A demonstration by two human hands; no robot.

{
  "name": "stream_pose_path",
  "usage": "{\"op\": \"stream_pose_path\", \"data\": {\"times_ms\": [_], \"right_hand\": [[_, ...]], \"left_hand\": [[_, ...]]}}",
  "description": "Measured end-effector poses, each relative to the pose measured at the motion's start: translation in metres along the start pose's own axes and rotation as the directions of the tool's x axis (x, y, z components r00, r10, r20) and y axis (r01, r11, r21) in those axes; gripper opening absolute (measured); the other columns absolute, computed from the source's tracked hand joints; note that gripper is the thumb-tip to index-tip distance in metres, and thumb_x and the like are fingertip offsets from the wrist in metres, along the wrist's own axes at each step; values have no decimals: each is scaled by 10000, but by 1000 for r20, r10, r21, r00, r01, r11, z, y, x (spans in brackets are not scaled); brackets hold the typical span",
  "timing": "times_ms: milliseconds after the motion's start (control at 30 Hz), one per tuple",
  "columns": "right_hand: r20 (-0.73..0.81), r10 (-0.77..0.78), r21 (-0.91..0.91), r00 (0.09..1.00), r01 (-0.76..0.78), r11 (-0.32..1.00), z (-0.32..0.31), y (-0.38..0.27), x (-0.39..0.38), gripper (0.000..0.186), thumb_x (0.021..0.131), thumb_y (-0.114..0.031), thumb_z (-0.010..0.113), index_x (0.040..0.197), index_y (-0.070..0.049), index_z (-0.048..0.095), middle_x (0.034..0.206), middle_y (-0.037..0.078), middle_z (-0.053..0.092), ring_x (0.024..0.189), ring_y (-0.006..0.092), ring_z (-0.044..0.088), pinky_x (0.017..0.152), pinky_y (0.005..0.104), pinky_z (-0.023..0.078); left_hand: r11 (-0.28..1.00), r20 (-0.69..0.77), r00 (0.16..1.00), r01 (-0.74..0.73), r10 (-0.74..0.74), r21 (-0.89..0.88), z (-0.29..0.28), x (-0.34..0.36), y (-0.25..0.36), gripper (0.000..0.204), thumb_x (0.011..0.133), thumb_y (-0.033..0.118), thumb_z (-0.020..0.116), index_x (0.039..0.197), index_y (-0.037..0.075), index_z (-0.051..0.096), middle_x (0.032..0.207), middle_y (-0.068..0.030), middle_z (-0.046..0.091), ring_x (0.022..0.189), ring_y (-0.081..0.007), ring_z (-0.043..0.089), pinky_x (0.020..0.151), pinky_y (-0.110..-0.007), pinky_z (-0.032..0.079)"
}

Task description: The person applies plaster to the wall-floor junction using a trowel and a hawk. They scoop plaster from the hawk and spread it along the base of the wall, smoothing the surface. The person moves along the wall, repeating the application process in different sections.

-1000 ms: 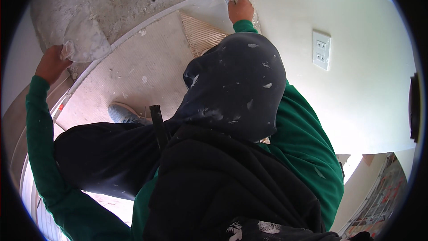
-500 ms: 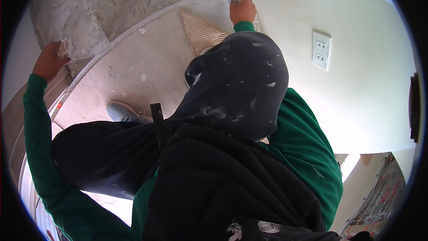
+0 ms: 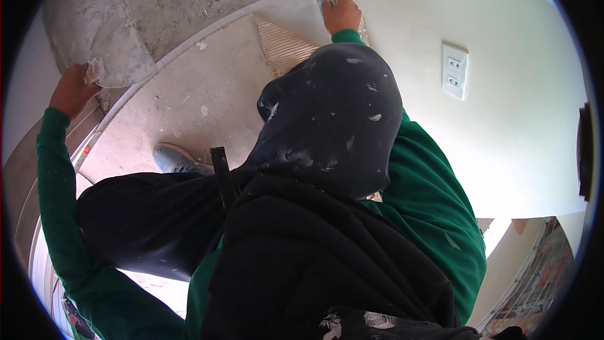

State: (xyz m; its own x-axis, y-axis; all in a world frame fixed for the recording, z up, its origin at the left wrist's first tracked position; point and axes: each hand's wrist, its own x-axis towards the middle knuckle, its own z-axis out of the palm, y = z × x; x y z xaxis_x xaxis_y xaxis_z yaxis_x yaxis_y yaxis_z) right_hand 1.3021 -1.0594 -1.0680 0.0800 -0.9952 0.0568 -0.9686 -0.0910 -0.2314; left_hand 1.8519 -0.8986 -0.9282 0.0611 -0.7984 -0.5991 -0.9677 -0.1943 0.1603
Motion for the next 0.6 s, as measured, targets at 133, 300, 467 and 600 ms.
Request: {"op": "stream_pose_path", "data": {"times_ms": [133, 300, 467, 600], "right_hand": [[17, 1, -36, 1000, -1, 999, 3, 2, 6, 405, 799, -333, 628, 1160, -152, 650, 993, 152, 665, 909, 364, 640, 832, 478, 476], [-9, 11, -57, 1000, -11, 998, 7, -1, 7, 391, 806, -309, 619, 1180, -195, 637, 978, 116, 659, 884, 333, 652, 835, 498, 446], [-22, 47, -66, 999, -48, 997, -3, -6, 6, 372, 813, -309, 615, 1166, -194, 643, 966, 119, 661, 880, 334, 653, 815, 493, 459], [-52, 69, 44, 996, -67, 997, -29, 0, -8, 347, 818, -307, 611, 1146, -198, 647, 946, 116, 662, 851, 336, 654, 783, 489, 466]], "left_hand": [[999, -31, 999, 7, -6, 31, 1, -3, -2, 523, 745, 282, 728, 1125, -51, 592, 1101, -254, 588, 1026, -406, 565, 940, -422, 426], [999, -8, 1000, 4, -3, 46, 4, -2, -7, 521, 750, 275, 720, 1133, -51, 584, 1107, -252, 581, 1033, -406, 555, 941, -423, 421], [999, -22, 1000, -22, 22, 26, 6, 3, -16, 521, 749, 263, 726, 1144, -42, 576, 1103, -254, 575, 1037, -408, 548, 932, -426, 423], [989, -77, 987, -141, 144, 49, 13, 12, -35, 544, 738, 275, 752, 1151, -31, 576, 1082, -255, 577, 1030, -413, 545, 909, -436, 429]]}}
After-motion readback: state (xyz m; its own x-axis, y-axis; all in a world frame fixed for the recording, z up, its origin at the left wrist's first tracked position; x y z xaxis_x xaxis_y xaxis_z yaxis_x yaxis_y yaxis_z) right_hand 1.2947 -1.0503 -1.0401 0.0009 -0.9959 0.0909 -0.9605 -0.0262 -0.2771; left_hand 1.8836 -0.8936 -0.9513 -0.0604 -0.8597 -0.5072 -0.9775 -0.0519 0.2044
